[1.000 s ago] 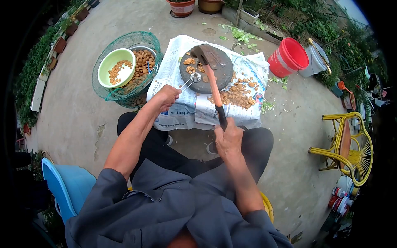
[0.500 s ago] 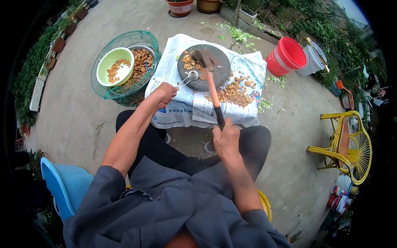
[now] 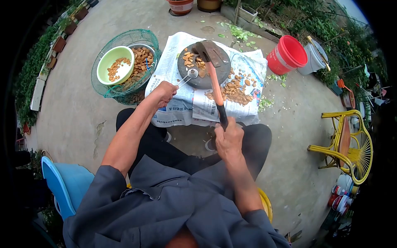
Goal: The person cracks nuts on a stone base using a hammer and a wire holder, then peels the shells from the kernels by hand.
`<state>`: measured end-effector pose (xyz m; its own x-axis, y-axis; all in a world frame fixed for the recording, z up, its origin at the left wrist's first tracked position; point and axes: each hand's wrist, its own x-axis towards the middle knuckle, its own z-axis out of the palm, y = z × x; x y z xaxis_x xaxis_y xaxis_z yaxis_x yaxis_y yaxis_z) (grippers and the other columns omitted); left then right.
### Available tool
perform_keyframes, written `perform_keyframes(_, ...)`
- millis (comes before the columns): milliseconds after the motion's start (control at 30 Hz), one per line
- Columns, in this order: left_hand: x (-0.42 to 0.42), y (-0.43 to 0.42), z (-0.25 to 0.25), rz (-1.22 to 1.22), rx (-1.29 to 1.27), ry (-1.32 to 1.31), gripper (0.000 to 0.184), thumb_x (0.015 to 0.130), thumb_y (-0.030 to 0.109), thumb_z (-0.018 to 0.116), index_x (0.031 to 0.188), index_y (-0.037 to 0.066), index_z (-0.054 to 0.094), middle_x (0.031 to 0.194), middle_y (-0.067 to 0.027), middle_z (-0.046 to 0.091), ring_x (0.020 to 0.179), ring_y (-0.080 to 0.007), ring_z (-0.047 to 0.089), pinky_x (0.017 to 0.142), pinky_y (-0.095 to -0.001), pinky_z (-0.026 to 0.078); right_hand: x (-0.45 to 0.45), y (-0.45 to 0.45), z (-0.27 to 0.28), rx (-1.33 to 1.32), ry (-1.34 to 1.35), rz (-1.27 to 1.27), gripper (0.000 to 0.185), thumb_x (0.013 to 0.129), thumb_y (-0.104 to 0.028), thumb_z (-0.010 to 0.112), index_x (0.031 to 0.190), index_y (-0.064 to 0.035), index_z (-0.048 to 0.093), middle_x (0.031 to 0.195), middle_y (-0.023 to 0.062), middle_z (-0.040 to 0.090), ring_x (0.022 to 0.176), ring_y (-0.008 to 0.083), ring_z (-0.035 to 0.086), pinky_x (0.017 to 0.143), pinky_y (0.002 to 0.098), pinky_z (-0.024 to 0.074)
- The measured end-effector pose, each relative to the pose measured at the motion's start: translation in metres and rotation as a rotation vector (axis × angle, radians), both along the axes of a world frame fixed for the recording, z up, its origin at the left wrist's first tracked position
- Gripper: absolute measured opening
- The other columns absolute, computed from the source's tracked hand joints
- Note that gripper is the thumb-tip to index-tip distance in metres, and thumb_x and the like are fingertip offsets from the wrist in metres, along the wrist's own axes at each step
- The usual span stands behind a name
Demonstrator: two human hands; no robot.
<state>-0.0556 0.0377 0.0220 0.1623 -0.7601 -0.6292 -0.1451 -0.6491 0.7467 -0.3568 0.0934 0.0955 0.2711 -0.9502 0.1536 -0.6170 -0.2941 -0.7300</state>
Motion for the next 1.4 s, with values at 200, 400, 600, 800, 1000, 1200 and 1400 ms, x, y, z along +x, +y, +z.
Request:
perform_keyframes(200, 0.000, -0.001, 0.004, 0.001, 0.009, 0.004, 0.038, 0.096, 0.033, 0.060, 0.065, 0.014, 0.049, 0.047, 0.0049, 0.034, 0.037, -0.0102, 0.023, 0.037, -0.0305, 0.019, 0.001, -0.009, -0.022, 0.102, 0.194, 0.033, 0.016, 0.083, -0.008, 0.059, 0.088, 0.0067, 0.053, 0.071, 0.0311, 0.060, 0.070, 0.0501, 0.060, 0.065, 0.0538, 0.0460)
perform_keyframes(400, -0.018, 0.008, 0.035, 0.169, -0.002, 0.061, 0.040, 0.098, 0.032, 0.056, 0.064, 0.014, 0.046, 0.047, 0.0060, 0.031, 0.037, -0.0098, 0.021, 0.037, -0.0288, 0.017, -0.001, -0.001, 0.008, 0.013, 0.008, -0.006, 0.020, 0.084, -0.007, 0.063, 0.101, 0.0028, 0.059, 0.070, 0.0258, 0.061, 0.068, 0.0452, 0.062, 0.063, 0.0479, 0.0485)
perform_keyframes(600, -0.036, 0.010, 0.047, 0.215, -0.031, 0.073, 0.038, 0.099, 0.033, 0.054, 0.067, 0.014, 0.047, 0.048, 0.0056, 0.032, 0.037, -0.0090, 0.022, 0.036, -0.0283, 0.017, -0.008, 0.001, -0.002, 0.002, -0.017, -0.036, 0.021, 0.085, -0.008, 0.063, 0.102, 0.0025, 0.059, 0.071, 0.0248, 0.062, 0.069, 0.0446, 0.063, 0.063, 0.0470, 0.0491)
perform_keyframes(800, -0.062, 0.004, 0.037, 0.243, 0.041, 0.165, 0.029, 0.095, 0.023, 0.054, 0.069, 0.012, 0.049, 0.048, 0.0050, 0.034, 0.037, -0.0078, 0.022, 0.036, -0.0280, 0.016, -0.015, 0.004, -0.012, 0.073, 0.024, -0.063, 0.019, 0.085, -0.010, 0.063, 0.098, 0.0036, 0.058, 0.070, 0.0245, 0.062, 0.069, 0.0439, 0.064, 0.063, 0.0466, 0.0495)
perform_keyframes(1000, -0.063, -0.001, 0.034, 0.227, 0.088, 0.157, 0.028, 0.095, 0.024, 0.055, 0.070, 0.012, 0.050, 0.048, 0.0046, 0.034, 0.037, -0.0085, 0.023, 0.037, -0.0278, 0.016, -0.018, 0.000, -0.008, 0.079, 0.019, -0.064, 0.019, 0.085, -0.010, 0.063, 0.097, 0.0037, 0.057, 0.070, 0.0246, 0.061, 0.069, 0.0440, 0.064, 0.063, 0.0463, 0.0498)
perform_keyframes(1200, -0.060, -0.003, 0.033, 0.225, 0.092, 0.136, 0.029, 0.095, 0.026, 0.055, 0.070, 0.012, 0.050, 0.048, 0.0041, 0.034, 0.037, -0.0096, 0.024, 0.036, -0.0287, 0.018, -0.010, -0.001, -0.005, 0.047, -0.001, -0.054, 0.016, 0.084, -0.009, 0.062, 0.091, 0.0038, 0.056, 0.068, 0.0256, 0.060, 0.069, 0.0460, 0.062, 0.063, 0.0483, 0.0487)
perform_keyframes(1400, -0.054, -0.007, 0.021, 0.207, 0.083, 0.087, 0.033, 0.096, 0.029, 0.056, 0.069, 0.013, 0.049, 0.048, 0.0027, 0.035, 0.037, -0.0114, 0.026, 0.036, -0.0296, 0.021, -0.015, -0.002, -0.002, 0.093, 0.152, -0.009, 0.015, 0.082, -0.008, 0.060, 0.088, 0.0048, 0.055, 0.067, 0.0279, 0.059, 0.068, 0.0485, 0.060, 0.062, 0.0498, 0.0474)
